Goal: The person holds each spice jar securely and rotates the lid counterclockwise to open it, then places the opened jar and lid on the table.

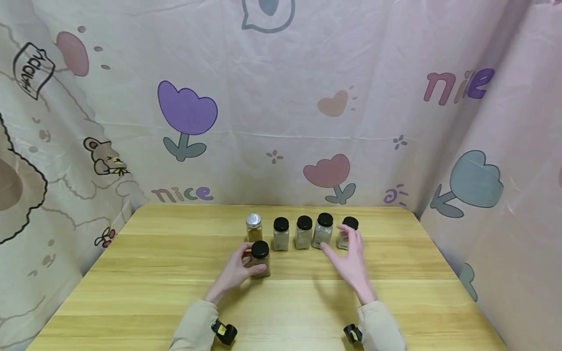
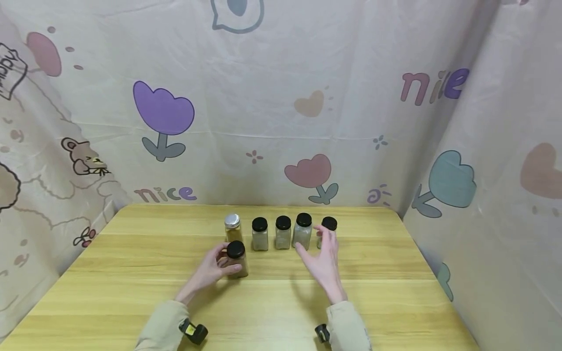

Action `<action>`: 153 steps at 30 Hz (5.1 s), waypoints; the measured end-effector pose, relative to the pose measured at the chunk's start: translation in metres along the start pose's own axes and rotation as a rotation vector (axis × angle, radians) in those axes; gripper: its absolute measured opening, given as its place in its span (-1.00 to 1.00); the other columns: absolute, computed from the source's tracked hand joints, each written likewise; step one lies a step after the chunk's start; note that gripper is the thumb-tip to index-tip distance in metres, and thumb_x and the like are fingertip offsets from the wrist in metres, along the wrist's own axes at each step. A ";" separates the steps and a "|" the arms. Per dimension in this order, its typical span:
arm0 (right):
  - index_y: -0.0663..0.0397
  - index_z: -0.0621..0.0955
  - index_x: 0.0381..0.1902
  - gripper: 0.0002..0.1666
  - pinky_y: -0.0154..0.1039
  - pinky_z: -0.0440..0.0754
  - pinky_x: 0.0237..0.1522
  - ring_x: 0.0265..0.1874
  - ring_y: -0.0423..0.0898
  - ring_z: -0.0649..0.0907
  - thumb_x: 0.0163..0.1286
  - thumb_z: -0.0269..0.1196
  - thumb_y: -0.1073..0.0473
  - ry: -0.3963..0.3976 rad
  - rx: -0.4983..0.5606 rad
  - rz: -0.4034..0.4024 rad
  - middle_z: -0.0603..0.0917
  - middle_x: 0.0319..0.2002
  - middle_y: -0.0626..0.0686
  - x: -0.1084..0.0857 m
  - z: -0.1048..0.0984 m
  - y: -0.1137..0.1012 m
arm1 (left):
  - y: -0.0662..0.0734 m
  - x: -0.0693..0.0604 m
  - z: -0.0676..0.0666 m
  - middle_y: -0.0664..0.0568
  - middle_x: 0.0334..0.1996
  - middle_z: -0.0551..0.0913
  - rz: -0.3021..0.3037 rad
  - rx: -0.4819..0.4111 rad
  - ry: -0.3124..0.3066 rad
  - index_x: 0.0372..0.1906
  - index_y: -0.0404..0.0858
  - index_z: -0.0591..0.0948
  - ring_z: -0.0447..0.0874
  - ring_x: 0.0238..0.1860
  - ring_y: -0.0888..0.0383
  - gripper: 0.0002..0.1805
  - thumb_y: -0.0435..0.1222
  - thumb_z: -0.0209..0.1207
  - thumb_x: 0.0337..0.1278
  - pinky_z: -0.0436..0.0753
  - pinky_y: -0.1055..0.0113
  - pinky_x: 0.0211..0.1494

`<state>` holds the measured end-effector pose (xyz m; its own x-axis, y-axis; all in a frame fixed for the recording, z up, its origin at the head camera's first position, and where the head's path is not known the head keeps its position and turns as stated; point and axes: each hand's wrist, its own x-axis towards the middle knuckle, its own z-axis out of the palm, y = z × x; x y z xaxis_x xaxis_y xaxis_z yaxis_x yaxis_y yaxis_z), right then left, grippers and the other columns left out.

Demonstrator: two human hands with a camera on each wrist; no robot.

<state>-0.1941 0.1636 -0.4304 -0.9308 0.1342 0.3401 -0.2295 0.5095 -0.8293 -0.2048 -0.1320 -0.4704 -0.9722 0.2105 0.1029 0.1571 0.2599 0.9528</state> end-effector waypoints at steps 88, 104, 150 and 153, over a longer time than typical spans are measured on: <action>0.14 0.75 -0.12 -0.65 -0.08 0.64 0.06 -0.09 -0.02 0.70 0.08 0.51 0.29 -0.174 -0.061 -0.303 0.73 -0.10 0.01 -0.030 0.068 -0.042 | 0.004 -0.005 0.058 -0.28 0.05 0.64 0.122 -0.071 -0.009 0.03 -0.42 0.58 0.64 0.08 -0.08 -0.46 -0.50 0.50 -0.17 0.65 0.13 0.34; 0.09 0.74 -0.16 -0.60 -0.33 0.58 -0.14 -0.22 -0.15 0.59 0.05 0.57 0.08 -0.070 -0.140 -0.393 0.62 -0.23 -0.05 -0.031 0.073 -0.034 | 0.004 -0.006 0.059 -0.28 0.09 0.62 0.101 -0.067 0.001 0.04 -0.38 0.59 0.62 0.14 -0.16 -0.45 -0.48 0.51 -0.18 0.61 0.07 0.38; 0.02 0.71 -0.02 -0.42 -0.28 0.50 -0.04 -0.16 -0.09 0.59 0.02 0.58 -0.08 -0.195 -0.044 -0.197 0.65 -0.17 -0.04 -0.028 0.065 -0.033 | 0.004 -0.007 0.059 -0.27 0.08 0.64 0.081 -0.097 -0.010 0.09 -0.38 0.58 0.62 0.18 -0.15 -0.42 -0.46 0.51 -0.13 0.60 0.11 0.38; -0.03 0.73 -0.10 -0.48 -0.35 0.43 -0.09 -0.23 -0.19 0.56 -0.01 0.59 -0.08 -0.168 -0.069 -0.199 0.63 -0.24 -0.14 -0.029 0.067 -0.034 | 0.004 -0.008 0.058 -0.28 0.09 0.64 0.084 -0.107 -0.016 0.09 -0.39 0.57 0.61 0.18 -0.16 -0.43 -0.47 0.50 -0.13 0.62 0.15 0.37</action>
<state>-0.1785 0.0854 -0.4422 -0.9047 -0.1149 0.4102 -0.3984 0.5690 -0.7194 -0.1865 -0.0774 -0.4838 -0.9534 0.2425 0.1797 0.2175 0.1393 0.9661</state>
